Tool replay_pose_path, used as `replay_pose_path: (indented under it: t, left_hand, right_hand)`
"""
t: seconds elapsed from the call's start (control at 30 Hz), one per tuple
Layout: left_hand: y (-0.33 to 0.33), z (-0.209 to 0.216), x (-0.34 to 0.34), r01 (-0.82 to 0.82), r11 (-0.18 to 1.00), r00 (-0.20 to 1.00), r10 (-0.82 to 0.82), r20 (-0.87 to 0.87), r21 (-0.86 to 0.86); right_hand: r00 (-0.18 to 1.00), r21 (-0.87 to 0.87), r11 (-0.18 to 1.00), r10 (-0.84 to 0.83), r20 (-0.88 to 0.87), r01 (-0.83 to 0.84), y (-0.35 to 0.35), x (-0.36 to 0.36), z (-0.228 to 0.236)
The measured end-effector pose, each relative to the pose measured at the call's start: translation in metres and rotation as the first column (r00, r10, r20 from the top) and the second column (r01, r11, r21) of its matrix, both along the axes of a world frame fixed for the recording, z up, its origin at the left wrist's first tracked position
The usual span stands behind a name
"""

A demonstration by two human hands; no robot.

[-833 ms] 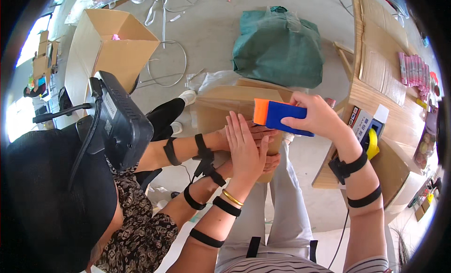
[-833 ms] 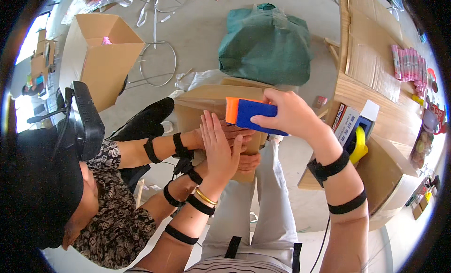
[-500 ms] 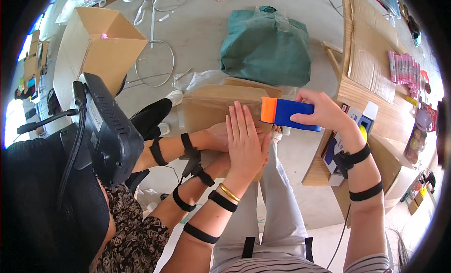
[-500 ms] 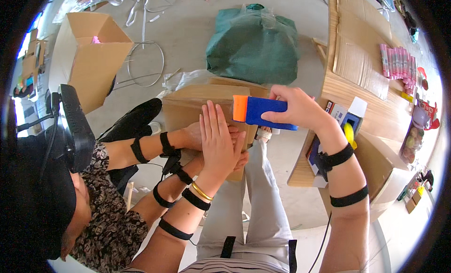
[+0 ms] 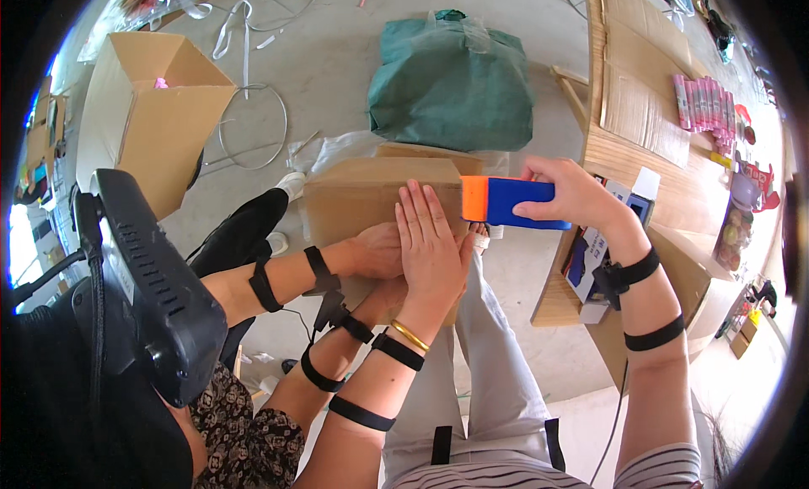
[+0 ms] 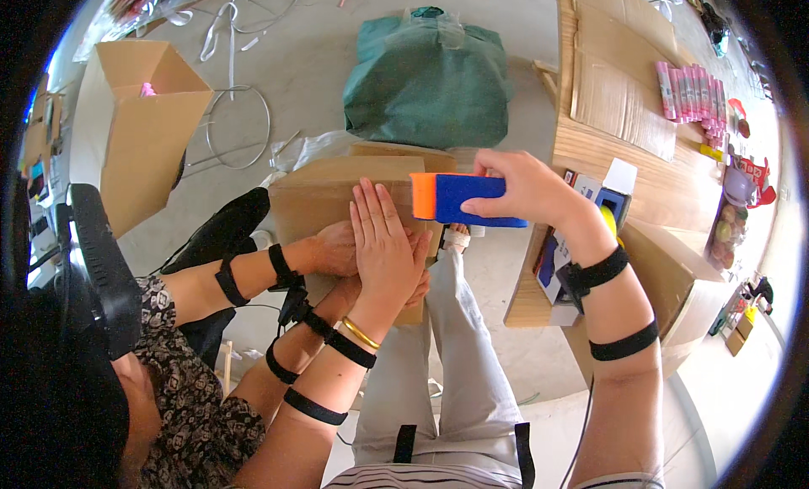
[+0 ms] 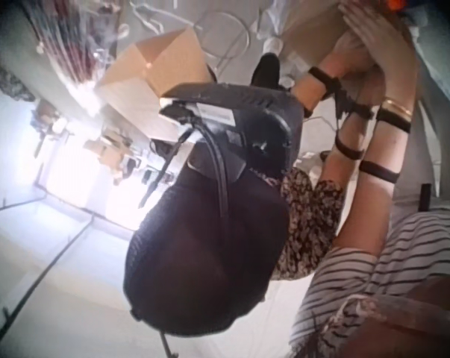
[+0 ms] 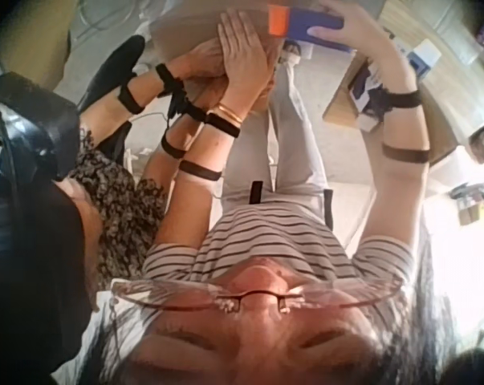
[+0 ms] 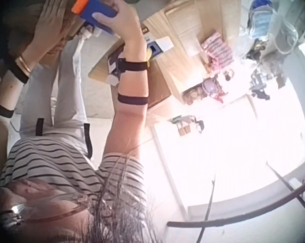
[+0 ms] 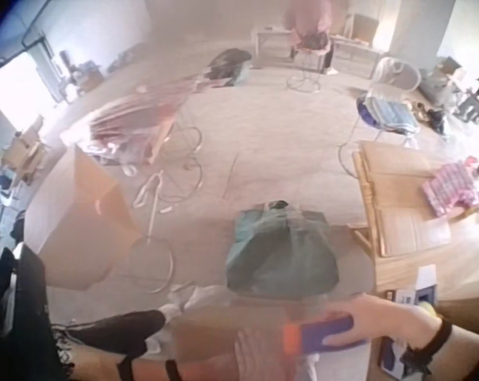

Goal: The recorder assembles a cardboard box and packs it with pink plastic cylindrical components, then seals it with tape.

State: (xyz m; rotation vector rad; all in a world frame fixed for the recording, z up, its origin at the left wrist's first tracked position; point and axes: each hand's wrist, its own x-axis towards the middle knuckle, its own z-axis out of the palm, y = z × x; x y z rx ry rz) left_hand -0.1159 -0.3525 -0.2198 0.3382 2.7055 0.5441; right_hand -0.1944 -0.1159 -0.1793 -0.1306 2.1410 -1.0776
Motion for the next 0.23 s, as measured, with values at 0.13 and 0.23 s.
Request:
replay_pose_path:
  t: [0.13,0.23]
  left_hand:
    - [0.002,-0.001,0.002,0.030,0.998,0.999,-0.030,0.015,-0.046]
    - [0.009,-0.008,0.003,0.065,0.998,0.997,-0.066,-0.043,-0.019]
  right_hand:
    - [0.987,0.020,0.996,-0.089,0.137,0.087,0.011,0.007,0.012]
    - [0.990,0.109,0.993,-0.050,0.131,0.036,0.011,0.006,0.014]
